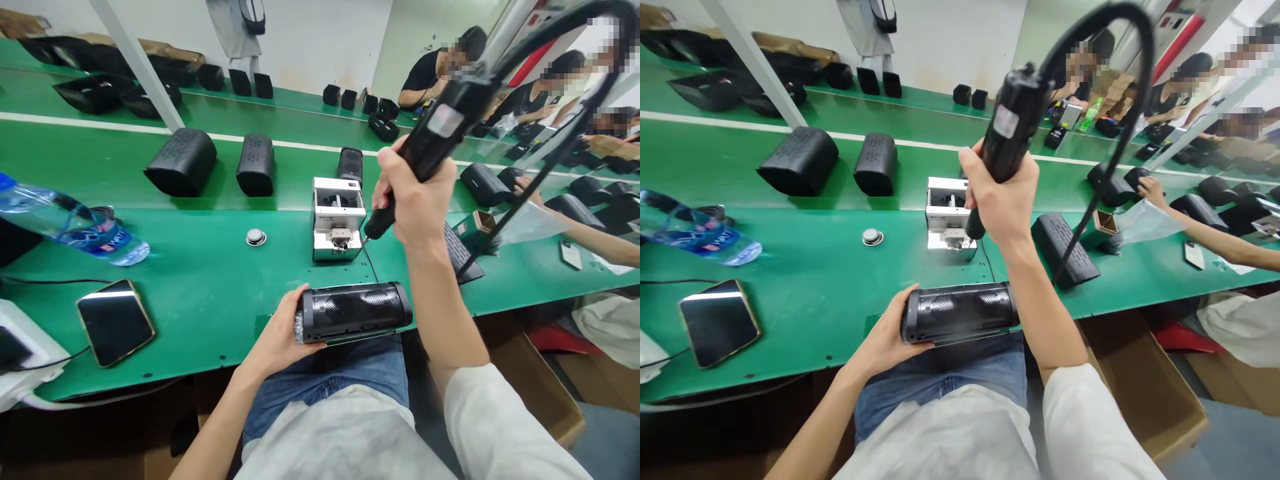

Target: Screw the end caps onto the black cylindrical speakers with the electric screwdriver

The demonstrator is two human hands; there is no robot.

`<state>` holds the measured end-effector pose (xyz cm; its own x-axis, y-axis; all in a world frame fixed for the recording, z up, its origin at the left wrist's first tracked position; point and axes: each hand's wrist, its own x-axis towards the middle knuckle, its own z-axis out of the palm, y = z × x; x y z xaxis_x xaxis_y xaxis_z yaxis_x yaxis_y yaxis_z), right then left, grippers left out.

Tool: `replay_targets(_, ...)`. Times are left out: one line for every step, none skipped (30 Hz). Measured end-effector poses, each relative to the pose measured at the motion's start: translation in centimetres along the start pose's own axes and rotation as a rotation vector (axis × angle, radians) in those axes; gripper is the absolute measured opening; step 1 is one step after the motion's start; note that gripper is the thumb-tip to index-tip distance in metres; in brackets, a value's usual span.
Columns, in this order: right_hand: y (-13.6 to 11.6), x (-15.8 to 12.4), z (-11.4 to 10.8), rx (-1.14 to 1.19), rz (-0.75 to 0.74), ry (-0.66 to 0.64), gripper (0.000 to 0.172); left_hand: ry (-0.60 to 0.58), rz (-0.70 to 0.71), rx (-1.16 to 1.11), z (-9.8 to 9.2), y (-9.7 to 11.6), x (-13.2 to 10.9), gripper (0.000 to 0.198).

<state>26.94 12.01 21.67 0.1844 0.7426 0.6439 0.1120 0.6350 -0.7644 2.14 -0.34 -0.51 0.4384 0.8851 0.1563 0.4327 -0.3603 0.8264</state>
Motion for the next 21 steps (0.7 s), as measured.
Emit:
replay_targets(-1.0,-0.3,-0.8,-0.012,0.011,-0.008,0.045,-0.001,-0.001,0.003,0.0,0.0,0.0,0.116)
replay_targets(-2.0,-0.6,-1.6,-0.030,0.027,-0.009,0.044,0.000,-0.001,0.006,0.0,0.0,0.0,0.115)
replay_targets(-3.0,-0.9,-2.3,-0.049,0.045,-0.006,0.042,0.000,-0.002,0.009,0.0,0.0,0.0,0.114)
replay_targets(-3.9,-1.2,-2.9,-0.066,0.058,-0.001,0.039,-0.001,-0.005,0.012,-0.1,0.0,0.0,0.113)
replay_targets(-4.6,-1.5,-3.5,-0.076,0.063,0.002,0.037,-0.004,-0.007,0.016,-0.1,0.0,0.0,0.112)
replay_targets(-5.1,-1.8,-3.9,-0.079,0.059,0.007,0.036,-0.007,-0.009,0.019,-0.1,0.0,0.0,0.112)
replay_targets(-5.5,-2.0,-4.2,-0.076,0.053,0.011,0.035,-0.009,-0.011,0.023,-0.1,0.0,0.0,0.111)
replay_targets(-5.7,-2.2,-4.5,-0.070,0.052,0.011,0.034,-0.010,-0.012,0.027,-0.1,-0.1,0.0,0.111)
replay_targets(-5.8,-2.4,-4.7,-0.065,0.054,0.012,0.033,-0.010,-0.012,0.030,-0.1,-0.1,0.0,0.111)
replay_targets(-5.8,-2.5,-4.8,-0.063,0.057,0.016,0.032,-0.008,-0.010,0.033,-0.1,-0.1,0.0,0.110)
replay_targets(-5.8,-2.5,-4.9,-0.064,0.065,0.019,0.032,-0.007,-0.008,0.036,-0.1,-0.2,0.0,0.110)
replay_targets(-5.9,-2.6,-5.0,-0.059,0.072,0.021,0.031,-0.006,-0.006,0.038,-0.1,-0.2,0.0,0.110)
replay_targets(-5.9,-2.6,-5.1,-0.049,0.079,0.021,0.030,-0.005,-0.003,0.040,-0.1,-0.3,0.0,0.110)
replay_targets(-5.9,-2.6,-5.2,-0.036,0.085,0.020,0.028,-0.005,0.000,0.041,-0.1,-0.3,-0.1,0.110)
replay_targets(-6.0,-2.6,-5.2,-0.023,0.091,0.016,0.027,-0.005,0.002,0.042,-0.1,-0.3,-0.1,0.110)
replay_targets(-6.0,-2.7,-5.3,-0.012,0.096,0.012,0.026,-0.006,0.001,0.043,-0.1,-0.3,-0.1,0.111)
replay_targets(-6.0,-2.7,-5.3,-0.003,0.100,0.007,0.025,-0.007,-0.001,0.044,0.0,-0.3,-0.1,0.111)
replay_targets(-5.9,-2.7,-5.3,0.005,0.102,0.005,0.023,-0.006,-0.005,0.045,0.0,-0.3,-0.1,0.111)
replay_targets(-5.8,-2.8,-5.3,0.011,0.107,0.004,0.023,-0.006,-0.010,0.045,0.0,-0.3,-0.1,0.111)
replay_targets(-5.7,-2.8,-5.3,0.017,0.113,0.004,0.022,-0.006,-0.014,0.044,0.0,-0.3,-0.2,0.111)
replay_targets(-5.5,-2.8,-5.3,0.020,0.123,0.004,0.022,-0.006,-0.017,0.044,0.0,-0.3,-0.2,0.111)
